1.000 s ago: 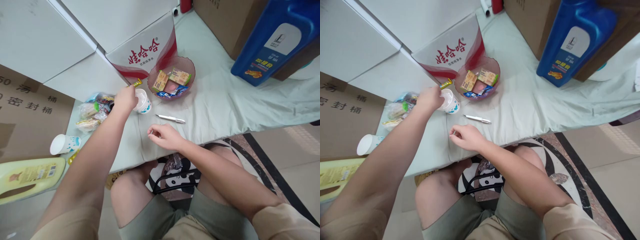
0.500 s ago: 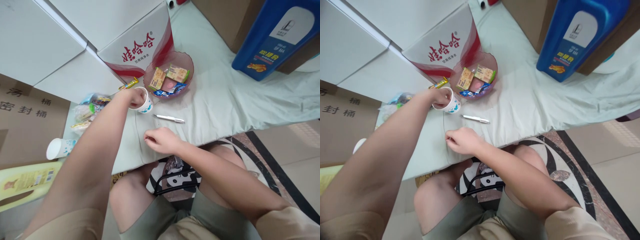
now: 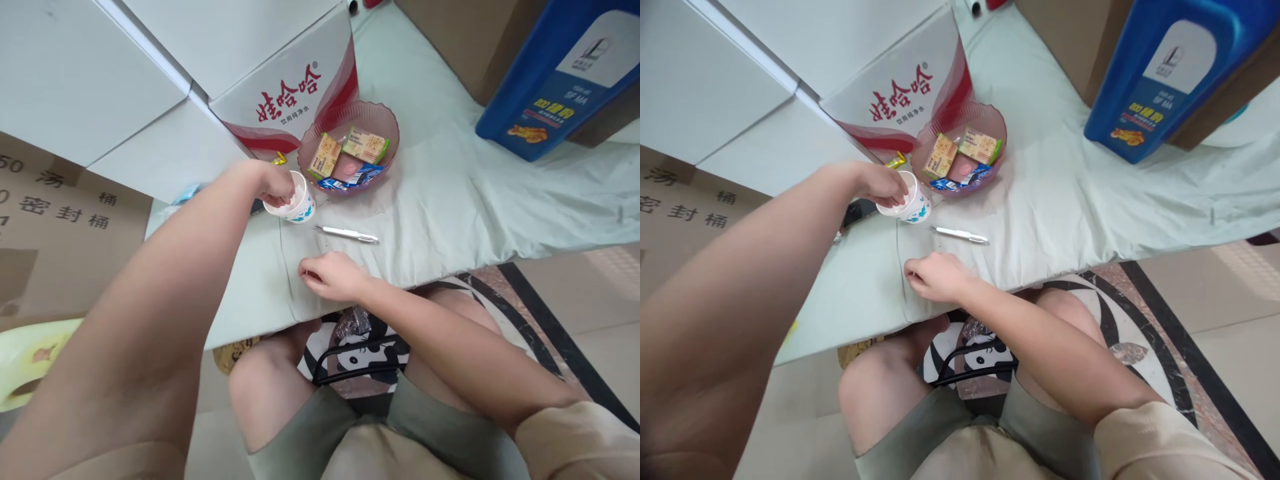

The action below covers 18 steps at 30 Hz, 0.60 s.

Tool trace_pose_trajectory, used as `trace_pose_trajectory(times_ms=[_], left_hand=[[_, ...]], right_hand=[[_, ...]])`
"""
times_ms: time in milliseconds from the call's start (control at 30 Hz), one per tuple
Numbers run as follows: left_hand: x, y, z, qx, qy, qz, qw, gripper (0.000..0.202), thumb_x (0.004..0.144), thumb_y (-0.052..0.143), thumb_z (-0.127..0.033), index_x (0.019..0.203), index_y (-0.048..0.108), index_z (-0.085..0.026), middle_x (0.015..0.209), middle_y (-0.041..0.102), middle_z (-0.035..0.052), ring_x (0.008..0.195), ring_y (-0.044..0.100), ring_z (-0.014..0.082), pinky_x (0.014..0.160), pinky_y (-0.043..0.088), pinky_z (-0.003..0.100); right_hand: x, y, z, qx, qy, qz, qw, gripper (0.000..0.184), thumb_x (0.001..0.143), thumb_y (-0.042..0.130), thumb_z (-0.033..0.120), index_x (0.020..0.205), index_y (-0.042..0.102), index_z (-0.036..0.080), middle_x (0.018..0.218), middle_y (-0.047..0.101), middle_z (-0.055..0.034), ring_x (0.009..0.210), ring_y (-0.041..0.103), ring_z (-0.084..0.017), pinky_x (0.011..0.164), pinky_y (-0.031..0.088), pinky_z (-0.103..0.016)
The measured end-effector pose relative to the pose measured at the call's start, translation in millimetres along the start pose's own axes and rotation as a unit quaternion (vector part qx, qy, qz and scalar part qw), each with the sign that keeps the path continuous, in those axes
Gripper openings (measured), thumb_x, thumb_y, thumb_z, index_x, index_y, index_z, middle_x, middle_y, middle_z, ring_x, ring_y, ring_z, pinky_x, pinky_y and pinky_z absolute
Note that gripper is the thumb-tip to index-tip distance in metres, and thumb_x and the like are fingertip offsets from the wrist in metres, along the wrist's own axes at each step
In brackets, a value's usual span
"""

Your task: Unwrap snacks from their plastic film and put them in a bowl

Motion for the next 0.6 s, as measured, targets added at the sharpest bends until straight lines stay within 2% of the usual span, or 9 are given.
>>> trace_pose_trajectory(times_ms=[67,100,167,233,300,400,467,533,600], left_hand=[[-14.5,-9.0,2.5,-0.004,-0.04,0.019,0.999,0.029,0.09,0.055,-0.007,0.113,0.068,0.005,0.096,0.074,0.018,0.094,0.071,0.0229,0.092,0.056,0.041],[-20.7,-18.5,2.6,-0.006,-0.034,0.002,0.999,0.032,0.092,0.053,-0.008,0.117,0.067,0.006,0.099,0.074,0.0185,0.094,0.07,0.0223,0.093,0.055,0.042],[-33.5,-43.4,7.4,0.011,0.001,-0.066,0.998,0.031,0.094,0.052,-0.011,0.116,0.068,0.004,0.099,0.074,0.0158,0.096,0.068,0.021,0.1,0.052,0.044],[-47.5,-64.1,30.1,0.067,0.005,-0.13,0.989,0.027,0.095,0.053,-0.015,0.108,0.07,0.002,0.098,0.074,0.0121,0.104,0.065,0.0225,0.107,0.047,0.046],[-60.6,-75.2,71.3,0.129,-0.036,-0.168,0.977,0.025,0.095,0.056,-0.019,0.103,0.07,-0.001,0.101,0.072,0.0111,0.114,0.061,0.0274,0.11,0.044,0.048],[-75.2,-72.5,142.4,0.128,-0.089,-0.189,0.969,0.02,0.093,0.063,-0.027,0.091,0.067,-0.008,0.099,0.068,0.0108,0.115,0.058,0.0306,0.111,0.043,0.052],[-80.4,-61.9,187.6,0.103,-0.138,-0.19,0.967,0.017,0.086,0.071,-0.027,0.082,0.063,-0.012,0.094,0.066,0.0092,0.112,0.059,0.0319,0.11,0.043,0.057],[-78.9,-48.7,214.2,0.089,-0.137,-0.193,0.967,0.017,0.078,0.076,-0.02,0.082,0.06,-0.014,0.095,0.066,0.0094,0.111,0.059,0.0338,0.108,0.043,0.06],[-70.7,-34.3,226.2,0.085,-0.109,-0.19,0.972,0.021,0.073,0.077,-0.015,0.086,0.061,-0.014,0.094,0.067,0.0091,0.11,0.06,0.0338,0.106,0.045,0.058]], right_hand=[[-1.1,3.0,-0.3,-0.007,0.003,0.003,1.0,0.028,0.096,0.047,0.025,0.107,0.072,0.02,0.094,0.075,-0.0056,0.081,0.062,-0.018,0.067,0.029,-0.03],[-1.7,4.0,-0.7,-0.009,0.004,0.002,1.0,0.027,0.096,0.047,0.025,0.106,0.072,0.019,0.094,0.076,-0.0056,0.081,0.063,-0.018,0.067,0.03,-0.03],[-3.1,5.5,-1.7,-0.012,0.007,0.0,1.0,0.027,0.095,0.048,0.025,0.106,0.072,0.019,0.095,0.076,-0.0053,0.082,0.063,-0.018,0.068,0.03,-0.03],[-4.6,6.8,-2.5,-0.016,0.011,0.0,1.0,0.026,0.095,0.048,0.024,0.106,0.072,0.019,0.095,0.076,-0.0051,0.082,0.063,-0.018,0.069,0.03,-0.03],[-5.9,8.6,-2.5,-0.022,0.014,0.006,1.0,0.026,0.095,0.048,0.024,0.106,0.072,0.019,0.094,0.076,-0.0049,0.081,0.063,-0.018,0.069,0.03,-0.03],[-6.1,12.9,-1.5,-0.036,0.013,0.017,0.999,0.026,0.096,0.048,0.024,0.106,0.072,0.019,0.094,0.076,-0.0053,0.08,0.062,-0.018,0.068,0.029,-0.03],[-4.8,17.4,-0.9,-0.048,0.011,0.025,0.998,0.027,0.096,0.048,0.025,0.106,0.072,0.019,0.093,0.076,-0.0056,0.08,0.062,-0.018,0.067,0.028,-0.03],[-2.9,23.1,-0.1,-0.064,0.009,0.036,0.997,0.027,0.097,0.047,0.026,0.106,0.071,0.019,0.094,0.076,-0.0061,0.079,0.062,-0.018,0.067,0.027,-0.03],[-1.2,30.2,0.8,-0.082,0.009,0.052,0.995,0.028,0.098,0.046,0.026,0.107,0.071,0.019,0.095,0.077,-0.0069,0.079,0.063,-0.019,0.066,0.027,-0.031]])
Point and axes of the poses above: each hand's wrist, its own x-axis towards the middle knuckle, its own y-axis out of the palm, z = x × y, the point moved 9 cm from there along x, towards the middle knuckle
